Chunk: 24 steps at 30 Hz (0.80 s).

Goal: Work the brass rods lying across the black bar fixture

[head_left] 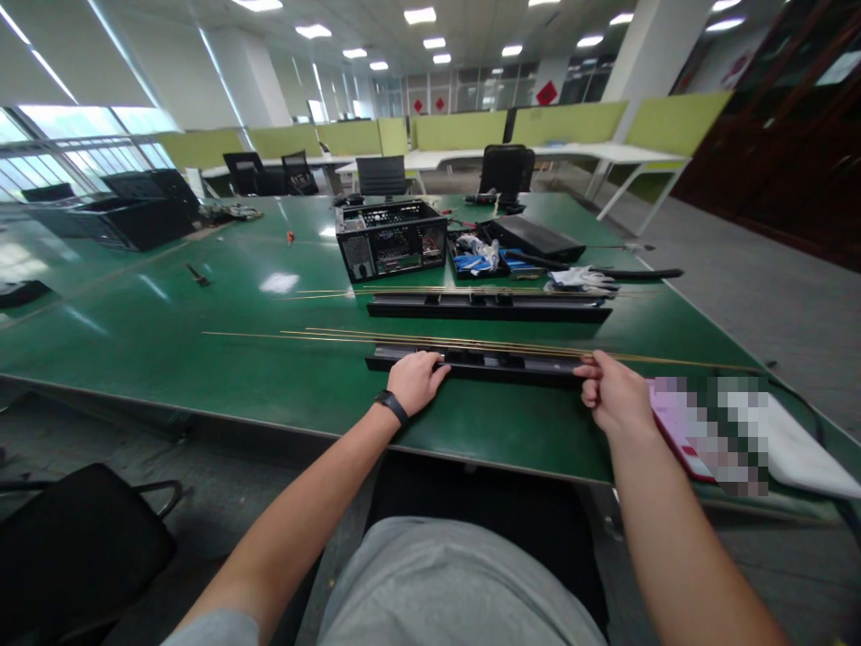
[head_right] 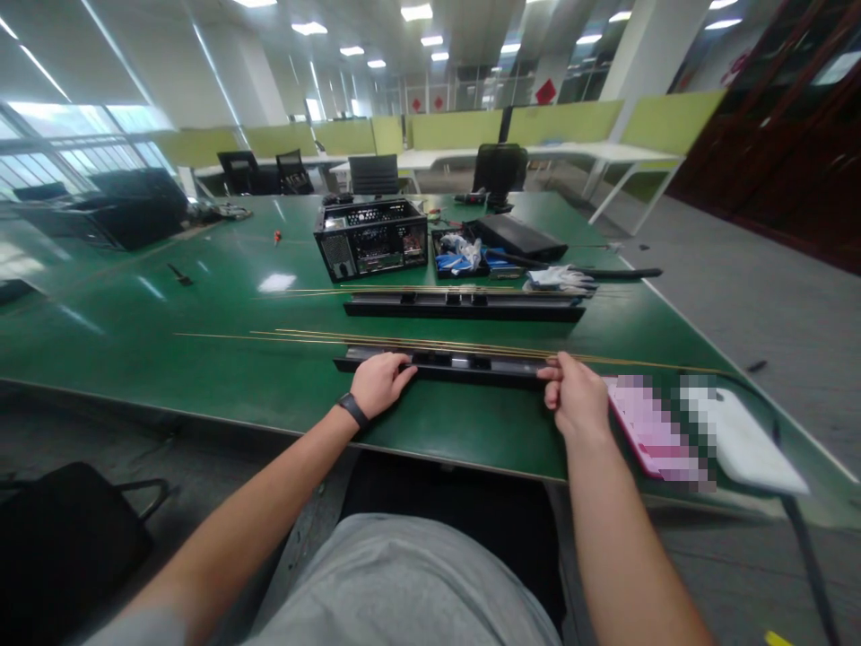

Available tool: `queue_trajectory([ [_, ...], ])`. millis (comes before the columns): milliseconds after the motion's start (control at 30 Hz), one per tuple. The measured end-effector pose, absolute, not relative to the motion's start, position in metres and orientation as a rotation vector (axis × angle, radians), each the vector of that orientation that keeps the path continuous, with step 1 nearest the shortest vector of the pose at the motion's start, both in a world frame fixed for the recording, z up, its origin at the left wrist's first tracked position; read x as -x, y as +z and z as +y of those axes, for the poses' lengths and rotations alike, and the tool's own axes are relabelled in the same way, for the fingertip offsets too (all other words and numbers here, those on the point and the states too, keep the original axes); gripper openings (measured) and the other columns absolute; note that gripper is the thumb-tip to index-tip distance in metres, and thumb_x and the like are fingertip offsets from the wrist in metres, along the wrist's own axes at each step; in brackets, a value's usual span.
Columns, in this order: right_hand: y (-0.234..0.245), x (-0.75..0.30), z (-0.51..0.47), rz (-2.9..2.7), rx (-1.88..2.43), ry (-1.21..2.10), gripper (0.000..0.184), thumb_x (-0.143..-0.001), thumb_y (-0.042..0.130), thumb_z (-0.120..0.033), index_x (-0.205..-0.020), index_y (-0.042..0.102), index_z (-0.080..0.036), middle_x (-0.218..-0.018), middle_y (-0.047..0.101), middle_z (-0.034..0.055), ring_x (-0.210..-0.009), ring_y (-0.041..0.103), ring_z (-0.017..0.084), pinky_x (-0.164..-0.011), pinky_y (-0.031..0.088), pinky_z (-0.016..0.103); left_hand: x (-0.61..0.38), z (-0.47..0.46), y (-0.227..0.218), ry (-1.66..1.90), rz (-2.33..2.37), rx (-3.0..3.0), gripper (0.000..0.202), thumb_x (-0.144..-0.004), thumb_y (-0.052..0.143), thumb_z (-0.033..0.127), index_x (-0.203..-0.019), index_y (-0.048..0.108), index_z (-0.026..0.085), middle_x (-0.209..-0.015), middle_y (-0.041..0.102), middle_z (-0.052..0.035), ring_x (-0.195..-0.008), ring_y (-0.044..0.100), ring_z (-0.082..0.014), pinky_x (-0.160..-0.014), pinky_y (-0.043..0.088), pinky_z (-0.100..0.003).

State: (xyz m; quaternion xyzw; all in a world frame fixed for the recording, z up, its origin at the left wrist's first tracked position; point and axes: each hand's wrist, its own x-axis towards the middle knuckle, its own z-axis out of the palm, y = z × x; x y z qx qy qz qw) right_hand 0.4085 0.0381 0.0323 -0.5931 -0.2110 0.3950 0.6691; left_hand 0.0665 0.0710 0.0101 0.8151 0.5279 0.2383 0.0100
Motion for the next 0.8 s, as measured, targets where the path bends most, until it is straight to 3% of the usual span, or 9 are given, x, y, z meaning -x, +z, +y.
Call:
queue_trajectory([
  [367, 0.022, -0.395, -0.016, -0.544, 1.293, 0.850, 0.043, -0.085, 0.088, -0.054, -0.091, 0.067, -0.016, -0.065, 0.069, 0.0034, -0.033, 0.042, 0.007, -0.031, 0.028, 0.019, -0.053, -0.002, -0.004, 0.911, 1.697, -2.519, 0.020, -0.109, 0.067, 0.040, -0.112, 0.077, 0.023, -0.085, 0.074, -0.0036, -0.085, 0.071, -0.0214, -0.080, 0.053, -0.033],
  [800, 0.014, -0.394, -0.027, -0.592, 1.267, 0.856, 0.045, -0.084, 0.087, -0.056, -0.089, 0.065, -0.018, -0.061, 0.067, 0.0019, -0.033, 0.043, 0.008, -0.031, 0.029, 0.019, -0.054, -0.017, -0.017, 1.125, 1.760, -2.524, 0.025, -0.111, 0.061, 0.041, -0.113, 0.077, 0.022, -0.083, 0.072, -0.0051, -0.083, 0.069, -0.0220, -0.079, 0.052, -0.034],
])
